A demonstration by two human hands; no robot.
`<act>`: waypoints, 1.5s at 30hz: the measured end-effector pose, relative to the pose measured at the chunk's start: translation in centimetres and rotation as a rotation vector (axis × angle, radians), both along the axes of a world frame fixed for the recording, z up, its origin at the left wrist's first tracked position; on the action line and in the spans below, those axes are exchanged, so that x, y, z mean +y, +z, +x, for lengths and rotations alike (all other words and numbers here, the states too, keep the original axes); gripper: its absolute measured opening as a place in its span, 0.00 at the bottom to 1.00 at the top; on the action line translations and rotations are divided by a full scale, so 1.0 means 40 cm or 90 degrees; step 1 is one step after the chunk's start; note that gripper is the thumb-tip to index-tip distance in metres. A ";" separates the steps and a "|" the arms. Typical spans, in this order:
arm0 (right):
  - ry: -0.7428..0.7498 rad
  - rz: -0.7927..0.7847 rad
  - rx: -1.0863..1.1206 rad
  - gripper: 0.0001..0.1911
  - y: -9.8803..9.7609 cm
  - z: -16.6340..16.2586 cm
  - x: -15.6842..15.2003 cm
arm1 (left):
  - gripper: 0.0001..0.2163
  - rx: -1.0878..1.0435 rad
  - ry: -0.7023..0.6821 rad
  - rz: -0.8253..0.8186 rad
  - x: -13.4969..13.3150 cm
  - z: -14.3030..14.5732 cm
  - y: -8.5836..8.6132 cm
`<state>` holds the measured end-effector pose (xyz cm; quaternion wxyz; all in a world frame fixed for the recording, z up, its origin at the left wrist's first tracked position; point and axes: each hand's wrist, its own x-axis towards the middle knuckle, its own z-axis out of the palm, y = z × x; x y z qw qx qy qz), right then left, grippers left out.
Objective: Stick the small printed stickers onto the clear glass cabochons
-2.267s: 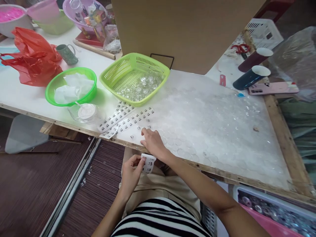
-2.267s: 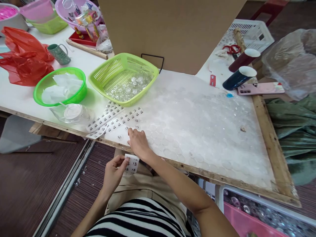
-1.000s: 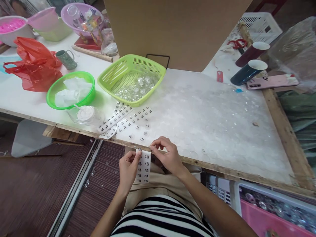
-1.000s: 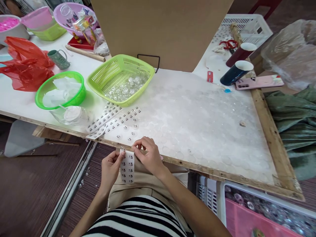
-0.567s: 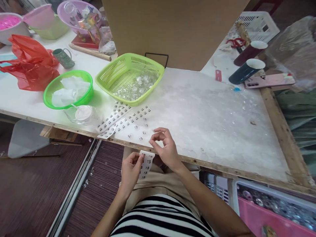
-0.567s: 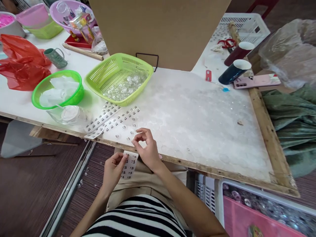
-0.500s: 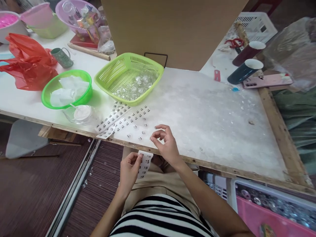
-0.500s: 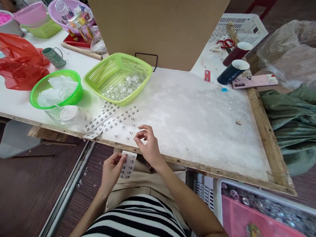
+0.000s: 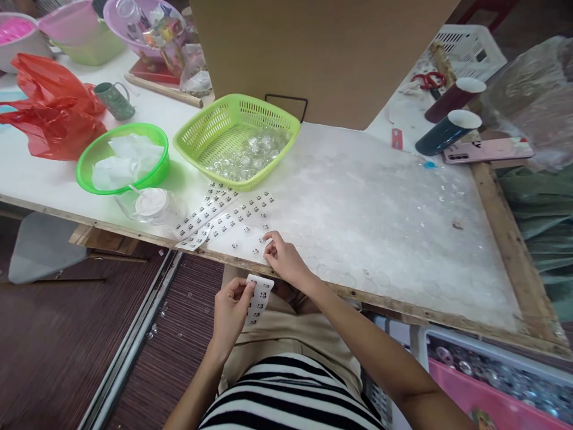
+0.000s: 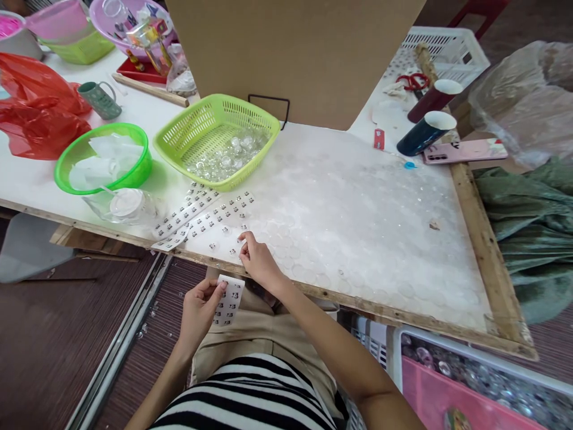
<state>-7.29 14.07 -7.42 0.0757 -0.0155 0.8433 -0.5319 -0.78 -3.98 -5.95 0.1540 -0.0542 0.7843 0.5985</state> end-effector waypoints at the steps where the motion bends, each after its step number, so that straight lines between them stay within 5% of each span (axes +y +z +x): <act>1: 0.009 0.017 0.006 0.20 0.001 -0.002 -0.002 | 0.16 0.000 -0.001 0.001 -0.001 -0.001 0.000; 10: 0.144 0.282 0.053 0.21 0.023 -0.020 -0.024 | 0.16 0.008 -0.004 -0.004 -0.003 -0.002 -0.010; 15: 0.142 0.404 0.084 0.22 0.030 -0.025 -0.036 | 0.17 0.000 0.000 0.010 -0.003 -0.002 -0.007; 21: 0.053 0.310 0.139 0.25 0.019 -0.019 -0.010 | 0.16 0.004 0.005 0.013 -0.009 0.001 -0.010; 25: -0.114 0.224 0.210 0.10 0.024 -0.024 0.047 | 0.16 0.008 0.007 0.014 -0.008 0.000 -0.015; 30: -0.089 0.122 0.035 0.03 0.022 -0.044 0.088 | 0.15 0.010 -0.004 0.029 0.004 -0.003 -0.013; 45: -0.015 0.361 0.034 0.05 0.022 -0.061 0.028 | 0.15 0.021 -0.009 0.025 0.008 -0.009 0.002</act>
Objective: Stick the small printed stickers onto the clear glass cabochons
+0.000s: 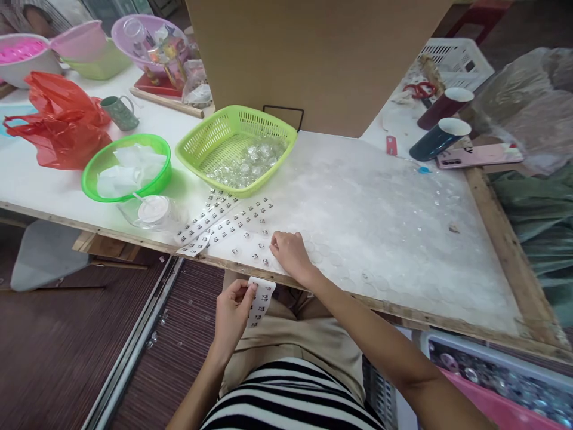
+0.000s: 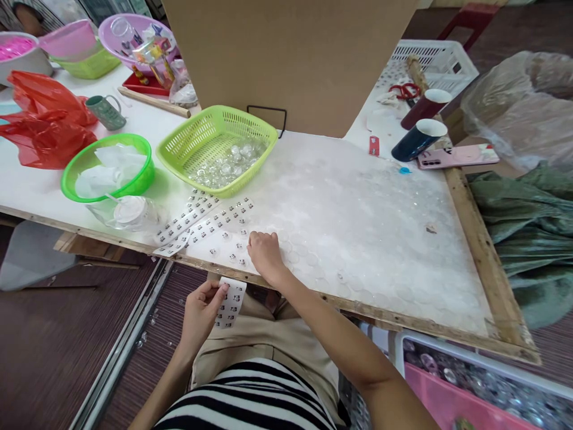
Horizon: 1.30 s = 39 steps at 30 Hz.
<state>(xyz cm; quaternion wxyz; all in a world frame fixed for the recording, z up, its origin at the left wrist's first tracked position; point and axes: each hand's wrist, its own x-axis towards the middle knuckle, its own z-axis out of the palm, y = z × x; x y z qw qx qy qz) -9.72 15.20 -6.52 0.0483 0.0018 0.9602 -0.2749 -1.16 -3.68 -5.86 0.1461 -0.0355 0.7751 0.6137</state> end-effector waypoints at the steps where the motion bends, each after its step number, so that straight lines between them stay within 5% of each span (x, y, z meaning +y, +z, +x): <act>1: 0.003 0.032 0.005 0.10 0.001 -0.002 -0.004 | 0.15 0.000 0.002 0.004 0.001 -0.001 0.001; 4: 0.011 0.120 0.022 0.16 0.003 -0.008 -0.007 | 0.15 -0.005 0.008 0.014 0.002 -0.003 0.004; 7: -0.013 0.092 0.057 0.05 0.012 0.004 0.000 | 0.16 -0.017 0.016 0.022 0.000 -0.004 0.008; 13: 0.081 -0.322 0.036 0.07 0.060 0.122 0.004 | 0.18 -0.003 0.053 0.022 -0.003 -0.006 0.013; 15: 0.104 -0.377 -0.023 0.07 0.068 0.158 0.000 | 0.19 -0.001 0.057 0.018 0.002 -0.009 0.017; 22: 0.070 -0.377 -0.003 0.06 0.062 0.181 -0.004 | 0.17 -0.021 0.053 0.096 0.021 -0.010 0.033; 28: 0.072 -0.369 0.119 0.02 0.067 0.197 -0.001 | 0.17 -0.019 0.068 0.059 0.020 -0.008 0.031; 34: -0.038 -0.483 0.178 0.03 0.075 0.194 0.001 | 0.18 0.000 0.079 0.014 0.030 -0.006 0.032; 39: -0.025 -0.581 0.022 0.24 0.061 0.170 -0.031 | 0.18 0.031 0.042 -0.011 0.037 0.000 0.034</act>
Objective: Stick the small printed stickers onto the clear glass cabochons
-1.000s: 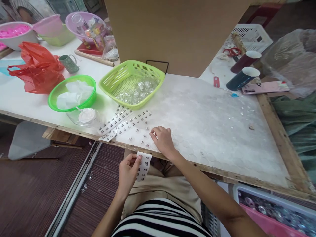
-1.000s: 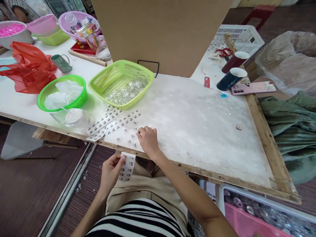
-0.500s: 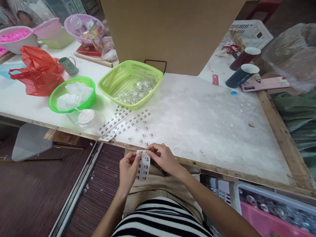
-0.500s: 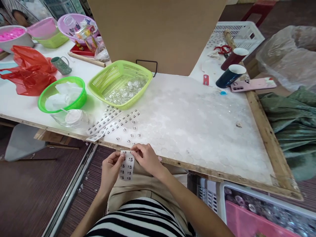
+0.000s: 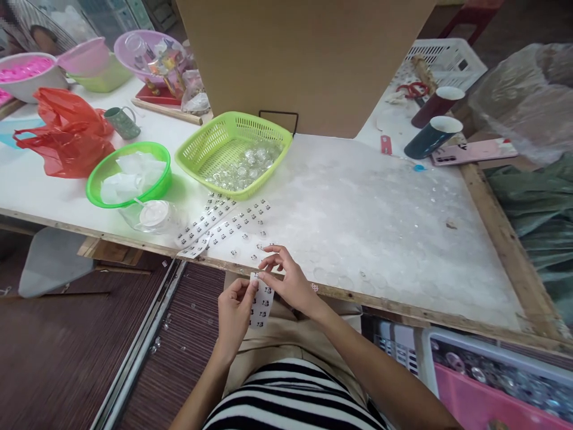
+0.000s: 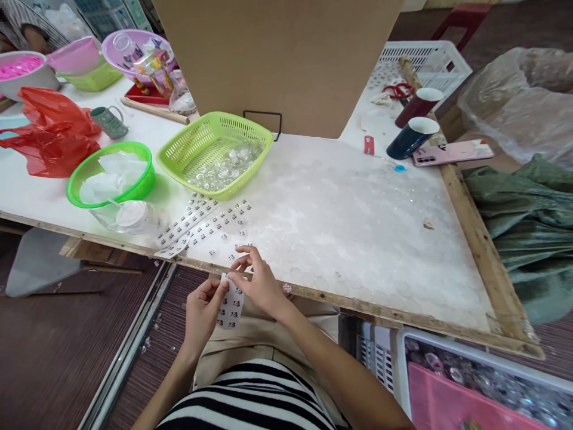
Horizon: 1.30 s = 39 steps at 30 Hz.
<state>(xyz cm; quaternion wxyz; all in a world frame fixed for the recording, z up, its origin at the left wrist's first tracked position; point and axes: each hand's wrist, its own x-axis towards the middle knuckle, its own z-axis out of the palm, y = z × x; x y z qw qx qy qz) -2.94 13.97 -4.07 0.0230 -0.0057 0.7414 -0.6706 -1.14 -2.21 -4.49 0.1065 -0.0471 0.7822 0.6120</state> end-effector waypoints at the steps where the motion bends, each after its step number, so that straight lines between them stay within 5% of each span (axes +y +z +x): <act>1: 0.007 -0.017 -0.012 0.24 -0.002 -0.003 -0.006 | 0.18 0.006 -0.007 -0.006 -0.001 0.002 0.000; 9: -0.060 -0.119 0.007 0.22 -0.001 -0.036 0.032 | 0.18 0.002 -0.008 -0.020 -0.020 0.008 -0.014; 18: -0.067 0.117 -0.089 0.21 -0.086 -0.068 0.081 | 0.18 0.003 -0.006 -0.052 -0.039 0.011 -0.024; 24: -0.038 0.205 -0.059 0.20 -0.094 -0.071 0.065 | 0.18 0.001 -0.011 -0.054 -0.040 0.007 -0.033; 31: 0.002 0.435 0.066 0.23 -0.100 -0.077 0.031 | 0.19 -0.009 -0.013 -0.044 -0.037 0.007 -0.029; 35: -0.046 0.427 0.095 0.22 -0.087 -0.082 0.054 | 0.19 -0.008 -0.008 -0.051 -0.038 0.007 -0.027; 39: -0.124 0.341 0.067 0.06 -0.064 -0.072 0.116 | 0.18 0.001 -0.001 -0.045 -0.041 0.006 -0.028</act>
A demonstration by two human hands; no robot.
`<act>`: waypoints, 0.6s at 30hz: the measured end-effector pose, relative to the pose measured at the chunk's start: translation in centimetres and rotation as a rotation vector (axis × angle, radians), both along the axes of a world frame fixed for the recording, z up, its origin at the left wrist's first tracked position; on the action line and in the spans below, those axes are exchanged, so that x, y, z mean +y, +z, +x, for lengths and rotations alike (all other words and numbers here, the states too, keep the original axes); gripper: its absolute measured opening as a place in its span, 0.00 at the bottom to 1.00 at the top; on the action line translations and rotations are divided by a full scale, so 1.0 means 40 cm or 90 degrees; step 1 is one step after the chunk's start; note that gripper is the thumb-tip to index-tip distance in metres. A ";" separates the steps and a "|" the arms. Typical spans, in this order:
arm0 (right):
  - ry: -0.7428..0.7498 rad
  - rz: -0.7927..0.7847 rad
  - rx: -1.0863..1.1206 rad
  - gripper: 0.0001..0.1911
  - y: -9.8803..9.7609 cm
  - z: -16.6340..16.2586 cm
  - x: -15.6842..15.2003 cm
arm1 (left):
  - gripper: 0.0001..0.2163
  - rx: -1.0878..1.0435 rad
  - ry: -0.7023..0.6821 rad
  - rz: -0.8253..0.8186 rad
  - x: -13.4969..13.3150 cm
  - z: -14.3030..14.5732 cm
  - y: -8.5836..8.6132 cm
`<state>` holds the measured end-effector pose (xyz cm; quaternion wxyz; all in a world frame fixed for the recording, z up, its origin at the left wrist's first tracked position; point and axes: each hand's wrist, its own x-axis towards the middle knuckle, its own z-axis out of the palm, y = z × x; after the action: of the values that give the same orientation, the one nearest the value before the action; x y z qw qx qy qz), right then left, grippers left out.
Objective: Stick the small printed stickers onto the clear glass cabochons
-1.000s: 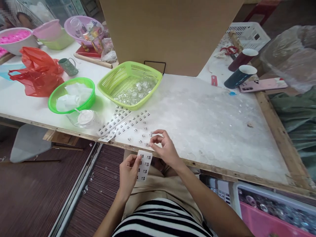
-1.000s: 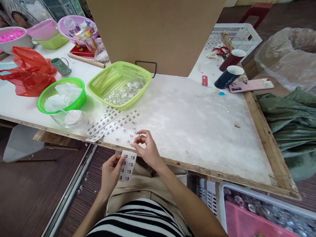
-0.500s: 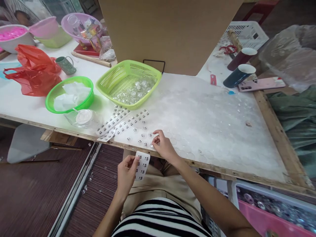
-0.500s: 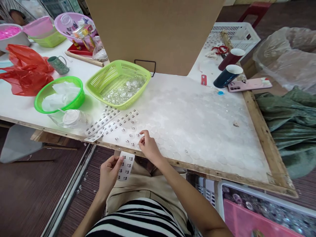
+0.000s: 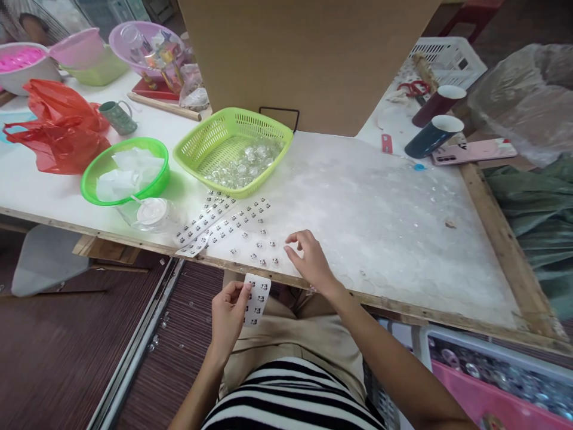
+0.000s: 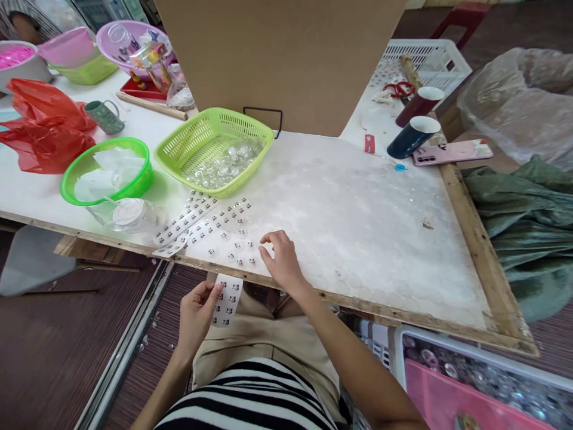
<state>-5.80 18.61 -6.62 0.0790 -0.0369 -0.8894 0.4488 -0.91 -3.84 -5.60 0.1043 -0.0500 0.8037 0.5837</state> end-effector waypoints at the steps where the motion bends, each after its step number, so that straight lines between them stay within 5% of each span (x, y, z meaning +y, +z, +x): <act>1: 0.009 -0.030 -0.034 0.04 0.005 0.006 0.014 | 0.18 -0.005 -0.002 0.004 0.000 0.000 0.000; 6: 0.078 -0.099 -0.233 0.04 0.016 0.038 0.037 | 0.18 -0.010 -0.007 0.007 0.010 0.000 -0.003; 18: 0.119 0.145 -0.197 0.03 0.001 0.032 -0.008 | 0.19 -0.012 -0.008 0.013 0.011 0.001 0.005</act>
<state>-4.51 18.28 -6.58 -0.0969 -0.0141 -0.9354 0.3397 -0.86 -3.38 -5.39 0.1157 -0.0493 0.7968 0.5910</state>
